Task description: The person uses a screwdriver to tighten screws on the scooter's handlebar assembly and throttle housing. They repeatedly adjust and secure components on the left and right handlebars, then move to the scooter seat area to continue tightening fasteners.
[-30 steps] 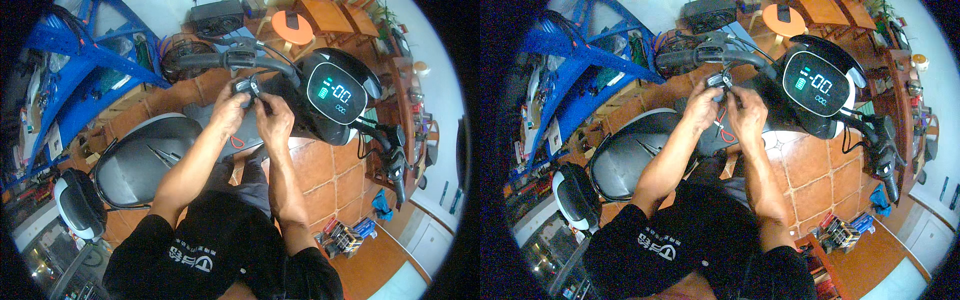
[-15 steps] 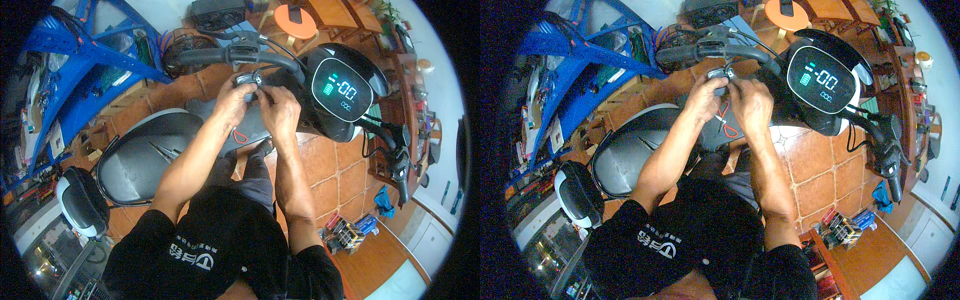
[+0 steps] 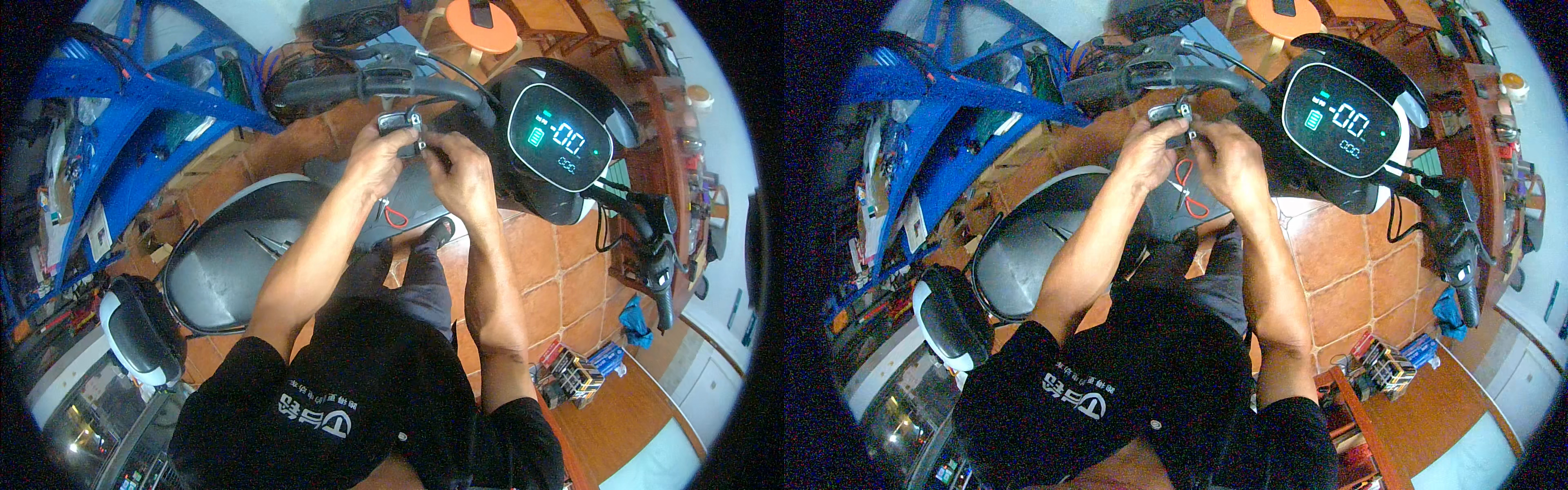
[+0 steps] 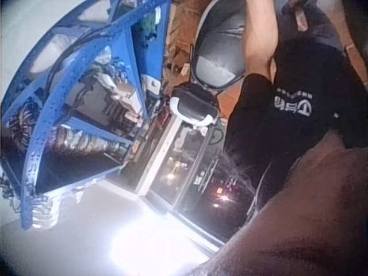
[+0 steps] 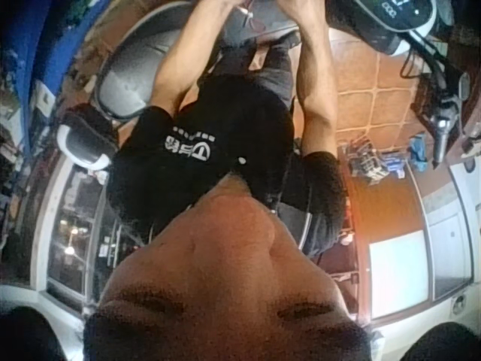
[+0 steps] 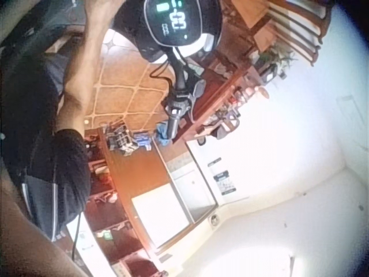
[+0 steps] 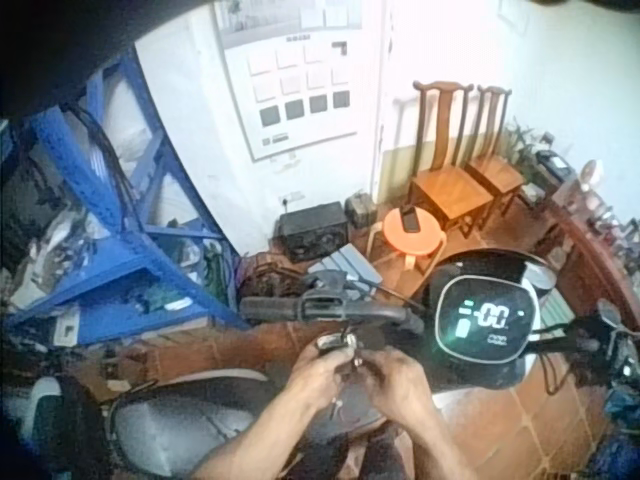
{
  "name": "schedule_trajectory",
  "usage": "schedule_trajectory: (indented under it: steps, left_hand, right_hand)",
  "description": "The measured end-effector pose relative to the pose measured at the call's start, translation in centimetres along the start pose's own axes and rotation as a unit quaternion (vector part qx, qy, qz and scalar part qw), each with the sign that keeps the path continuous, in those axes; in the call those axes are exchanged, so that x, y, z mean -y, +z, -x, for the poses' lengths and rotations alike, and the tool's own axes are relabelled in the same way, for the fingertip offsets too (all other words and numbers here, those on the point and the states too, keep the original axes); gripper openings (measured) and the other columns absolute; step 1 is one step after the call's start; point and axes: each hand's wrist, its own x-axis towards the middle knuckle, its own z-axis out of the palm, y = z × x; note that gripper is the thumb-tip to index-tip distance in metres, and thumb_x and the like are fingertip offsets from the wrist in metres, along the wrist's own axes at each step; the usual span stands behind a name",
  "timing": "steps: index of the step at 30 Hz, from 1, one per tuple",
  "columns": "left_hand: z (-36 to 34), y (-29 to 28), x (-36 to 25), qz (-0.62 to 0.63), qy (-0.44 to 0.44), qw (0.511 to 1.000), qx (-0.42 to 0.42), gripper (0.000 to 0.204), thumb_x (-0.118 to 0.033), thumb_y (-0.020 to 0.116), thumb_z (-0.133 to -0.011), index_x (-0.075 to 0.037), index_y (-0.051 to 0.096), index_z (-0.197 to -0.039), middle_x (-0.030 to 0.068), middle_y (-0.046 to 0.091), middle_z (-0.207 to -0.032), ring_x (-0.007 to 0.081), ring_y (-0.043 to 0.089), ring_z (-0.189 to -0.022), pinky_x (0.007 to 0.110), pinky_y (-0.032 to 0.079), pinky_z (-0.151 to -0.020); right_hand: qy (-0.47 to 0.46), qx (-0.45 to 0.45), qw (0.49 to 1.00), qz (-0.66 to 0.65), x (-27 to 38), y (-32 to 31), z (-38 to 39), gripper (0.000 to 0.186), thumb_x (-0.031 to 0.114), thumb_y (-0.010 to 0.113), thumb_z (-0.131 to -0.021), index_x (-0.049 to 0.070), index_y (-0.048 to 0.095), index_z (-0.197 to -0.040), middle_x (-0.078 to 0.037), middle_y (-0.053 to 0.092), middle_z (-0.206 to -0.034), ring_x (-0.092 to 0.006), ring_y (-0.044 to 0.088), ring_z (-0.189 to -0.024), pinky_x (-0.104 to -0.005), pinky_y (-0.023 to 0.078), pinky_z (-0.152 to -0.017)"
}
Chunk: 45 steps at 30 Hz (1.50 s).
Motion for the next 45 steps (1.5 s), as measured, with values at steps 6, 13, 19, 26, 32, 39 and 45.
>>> schedule_trajectory:
  steps: [6, 13, 19, 26, 32, 39, 45]
  left_hand:
    - [-0.1, -0.1, -0.2, -0.014, -0.007, 1.0, 0.012, 0.02, 0.0, 0.063, -0.082, -0.006, 0.06, -0.101, 0.0064, 0.065, -0.095, 0.0202, 0.063, -0.088, 0.038, 0.051, -0.076]
    - [0.3, -0.1, -0.9, 0.011, -0.056, 0.998, 0.024, 0.017, 0.001, 0.062, -0.082, -0.005, 0.06, -0.097, 0.0069, 0.064, -0.094, 0.0229, 0.064, -0.091, 0.04, 0.05, -0.077]
    - [0.4, 0.3, -0.8, 0.005, -0.04, 0.999, 0.013, 0.017, 0.003, 0.06, -0.082, -0.004, 0.059, -0.097, 0.0076, 0.063, -0.092, 0.0231, 0.064, -0.088, 0.039, 0.05, -0.077]
    - [-0.4, 0.2, 0.0, -0.007, 0.009, 1.0, -0.017, 0.018, 0.004, 0.062, -0.08, -0.003, 0.059, -0.097, 0.0058, 0.063, -0.09, 0.0171, 0.061, -0.082, 0.033, 0.05, -0.077]
    - [-0.4, 0.4, -0.1, -0.031, 0.019, 0.999, -0.006, 0.021, 0.002, 0.064, -0.079, -0.003, 0.061, -0.099, 0.0047, 0.064, -0.09, 0.0171, 0.061, -0.082, 0.034, 0.05, -0.078]
    - [-0.5, 0.9, -0.1, 0.001, 0.006, 1.0, 0.0, 0.022, 0.0, 0.063, -0.08, -0.003, 0.061, -0.102, 0.0048, 0.064, -0.09, 0.0189, 0.062, -0.082, 0.035, 0.053, -0.078]
    - [-0.8, 0.9, 0.7, -0.002, 0.042, 0.999, -0.011, 0.02, 0.0, 0.062, -0.078, -0.003, 0.062, -0.098, 0.0047, 0.063, -0.087, 0.0185, 0.062, -0.081, 0.035, 0.053, -0.078]
  right_hand:
    - [0.046, 0.035, 0.998, -0.005, -0.4, 0.1, 0.1, 0.021, 0.011, 0.068, -0.078, 0.004, 0.069, -0.099, -0.018, 0.066, -0.095, -0.0345, 0.064, -0.088, -0.0404, 0.051, -0.078]
    - [0.119, 0.045, 0.985, -0.116, -1.4, 0.2, 0.1, 0.021, 0.01, 0.071, -0.077, 0.003, 0.07, -0.097, -0.012, 0.068, -0.091, -0.0243, 0.065, -0.085, -0.0333, 0.051, -0.076]
    - [0.192, 0.058, 0.965, -0.168, -1.1, 0.3, -0.1, 0.019, 0.006, 0.069, -0.08, 0.001, 0.068, -0.098, -0.006, 0.067, -0.085, -0.0118, 0.061, -0.079, -0.0267, 0.049, -0.072]
    - [0.272, 0.033, 0.935, -0.224, -1.2, 1.4, -1.0, 0.017, 0.01, 0.066, -0.075, 0.001, 0.068, -0.089, -0.006, 0.067, -0.077, -0.0111, 0.06, -0.072, -0.0261, 0.049, -0.068]
    - [0.302, 0.029, 0.923, -0.238, -1.2, 1.4, -0.8, 0.015, 0.009, 0.066, -0.075, 0.0, 0.067, -0.086, -0.004, 0.065, -0.076, -0.0101, 0.058, -0.071, -0.0255, 0.048, -0.068]
    - [0.284, 0.028, 0.91, -0.299, -1.2, 0.8, -0.3, 0.015, 0.004, 0.064, -0.079, -0.001, 0.066, -0.092, -0.003, 0.065, -0.083, -0.0091, 0.058, -0.076, -0.0242, 0.048, -0.072]
    - [0.284, -0.007, 0.903, -0.322, -1.8, 1.9, 0.2, 0.016, 0.002, 0.065, -0.079, -0.001, 0.066, -0.094, -0.002, 0.063, -0.082, -0.0084, 0.057, -0.074, -0.024, 0.049, -0.07]
